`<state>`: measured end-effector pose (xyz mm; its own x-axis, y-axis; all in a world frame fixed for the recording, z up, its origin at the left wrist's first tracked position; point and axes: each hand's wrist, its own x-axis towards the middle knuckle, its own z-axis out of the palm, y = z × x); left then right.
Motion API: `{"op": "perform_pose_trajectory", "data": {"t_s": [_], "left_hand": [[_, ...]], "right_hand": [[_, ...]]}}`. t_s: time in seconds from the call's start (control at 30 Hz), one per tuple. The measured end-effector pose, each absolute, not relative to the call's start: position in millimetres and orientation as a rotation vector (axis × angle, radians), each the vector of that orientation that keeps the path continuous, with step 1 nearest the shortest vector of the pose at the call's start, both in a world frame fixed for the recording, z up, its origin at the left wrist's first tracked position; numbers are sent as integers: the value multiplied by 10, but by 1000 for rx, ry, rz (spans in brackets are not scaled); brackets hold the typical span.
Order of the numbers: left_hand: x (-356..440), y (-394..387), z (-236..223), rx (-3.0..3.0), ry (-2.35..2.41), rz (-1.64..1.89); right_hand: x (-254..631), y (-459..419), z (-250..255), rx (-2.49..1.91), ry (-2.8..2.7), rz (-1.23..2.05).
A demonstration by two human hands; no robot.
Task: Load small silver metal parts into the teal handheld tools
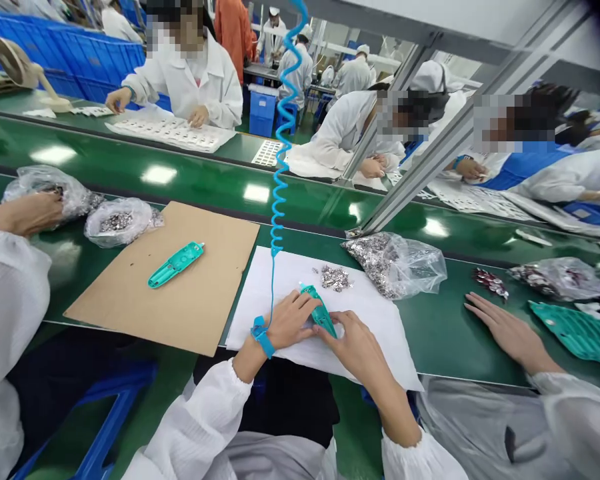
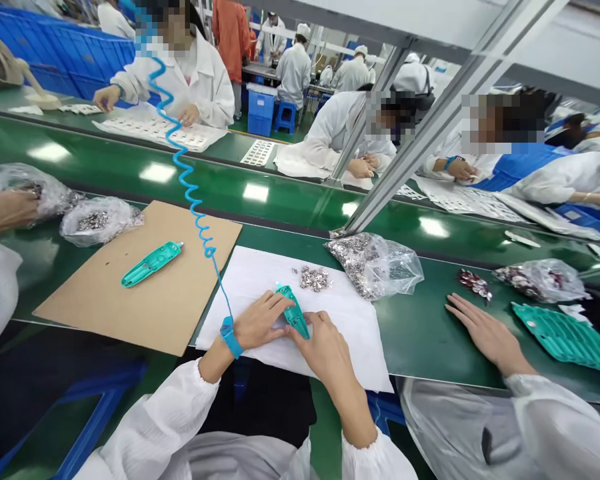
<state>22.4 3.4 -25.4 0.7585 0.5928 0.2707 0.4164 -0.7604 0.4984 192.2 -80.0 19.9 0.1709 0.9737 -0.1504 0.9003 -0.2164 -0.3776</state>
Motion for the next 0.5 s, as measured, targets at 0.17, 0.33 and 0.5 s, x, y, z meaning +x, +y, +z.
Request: {"op": "perform_pose_trajectory", "data": {"t_s": [0.17,0.33,0.5], "left_hand": [[211,30,-281,2541,728,602],[176,-2,-207,2491,645,823],[105,30,-69,2080,856,1583]], "right_hand": [[1847,-696,211,-2320,-1866,539],[2060,-773,144,-2262,-1811,552],[3010,-1143,-51,-2477,-1441,389]]}}
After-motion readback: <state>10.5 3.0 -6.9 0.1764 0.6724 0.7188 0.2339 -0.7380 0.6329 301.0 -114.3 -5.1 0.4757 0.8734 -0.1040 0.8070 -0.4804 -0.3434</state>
